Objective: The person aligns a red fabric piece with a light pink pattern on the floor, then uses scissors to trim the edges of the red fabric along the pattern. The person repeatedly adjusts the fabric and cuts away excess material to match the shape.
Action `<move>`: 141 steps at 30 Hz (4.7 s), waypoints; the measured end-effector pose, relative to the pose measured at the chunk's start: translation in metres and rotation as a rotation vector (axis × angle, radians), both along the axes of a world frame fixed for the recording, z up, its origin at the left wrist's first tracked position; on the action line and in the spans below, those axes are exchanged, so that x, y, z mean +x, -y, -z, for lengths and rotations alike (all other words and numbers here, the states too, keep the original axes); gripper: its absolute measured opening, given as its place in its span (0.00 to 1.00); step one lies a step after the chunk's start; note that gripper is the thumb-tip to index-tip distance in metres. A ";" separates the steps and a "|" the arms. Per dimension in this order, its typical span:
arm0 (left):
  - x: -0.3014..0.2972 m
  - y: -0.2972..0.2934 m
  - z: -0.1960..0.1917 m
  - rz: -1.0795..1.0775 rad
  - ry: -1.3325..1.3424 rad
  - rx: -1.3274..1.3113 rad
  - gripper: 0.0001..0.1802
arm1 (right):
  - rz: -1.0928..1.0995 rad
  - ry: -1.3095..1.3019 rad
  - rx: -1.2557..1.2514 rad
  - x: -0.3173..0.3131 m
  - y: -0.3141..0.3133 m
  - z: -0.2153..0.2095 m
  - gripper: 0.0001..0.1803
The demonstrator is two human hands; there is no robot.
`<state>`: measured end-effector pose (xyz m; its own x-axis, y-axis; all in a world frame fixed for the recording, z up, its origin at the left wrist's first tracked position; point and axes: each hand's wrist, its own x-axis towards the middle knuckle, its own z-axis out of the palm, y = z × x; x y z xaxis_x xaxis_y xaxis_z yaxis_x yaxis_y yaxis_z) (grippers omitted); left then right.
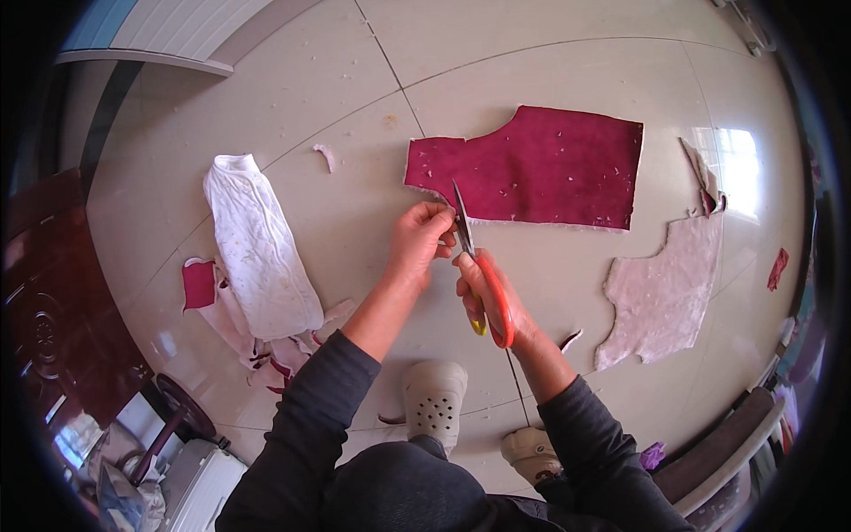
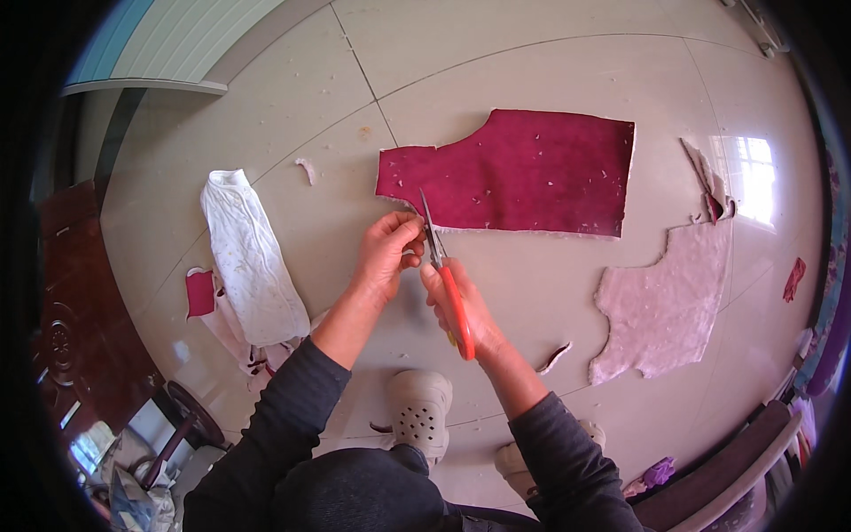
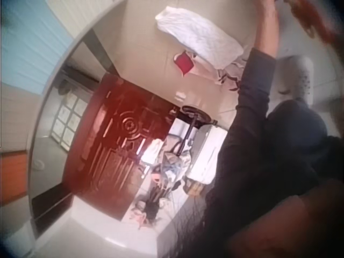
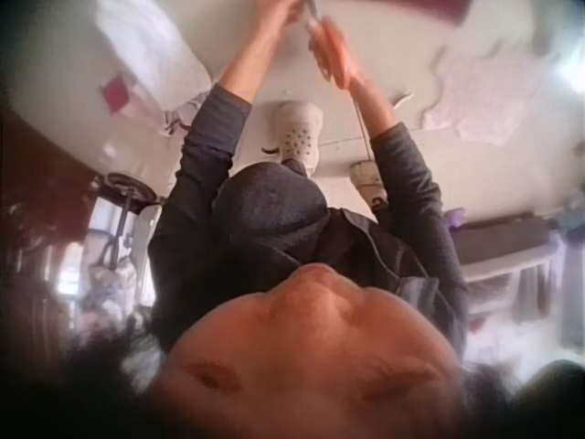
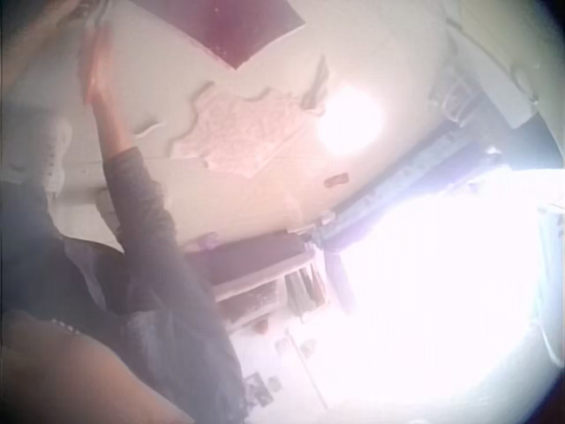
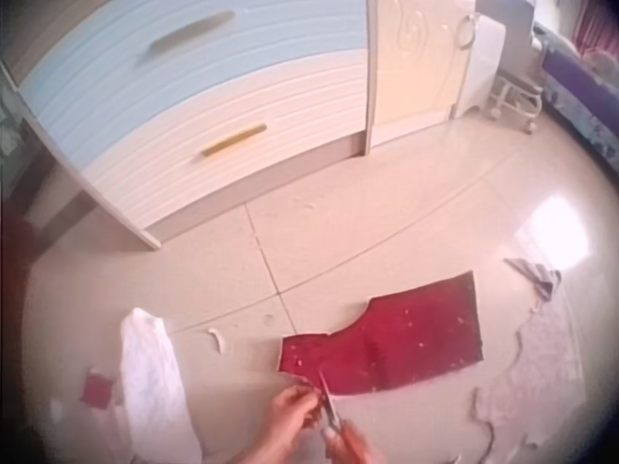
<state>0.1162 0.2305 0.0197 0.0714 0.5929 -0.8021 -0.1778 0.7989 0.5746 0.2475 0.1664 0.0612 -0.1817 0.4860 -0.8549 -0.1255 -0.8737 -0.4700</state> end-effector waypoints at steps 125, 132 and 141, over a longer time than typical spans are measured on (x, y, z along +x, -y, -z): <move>-0.029 -0.004 0.002 0.026 0.189 0.045 0.05 | -0.962 0.380 0.346 0.044 -0.123 -0.026 0.24; -0.031 -0.006 -0.001 0.027 0.186 0.043 0.05 | -1.071 0.434 0.376 0.036 -0.131 -0.025 0.27; -0.033 -0.005 0.001 0.024 0.191 0.040 0.05 | -1.033 0.424 0.413 0.033 -0.131 -0.026 0.24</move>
<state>0.0830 0.2354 0.0186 0.2347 0.6205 -0.7482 -0.2679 0.7812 0.5639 0.2807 0.2973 0.0871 -0.3895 0.5284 -0.7544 0.7819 -0.2431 -0.5740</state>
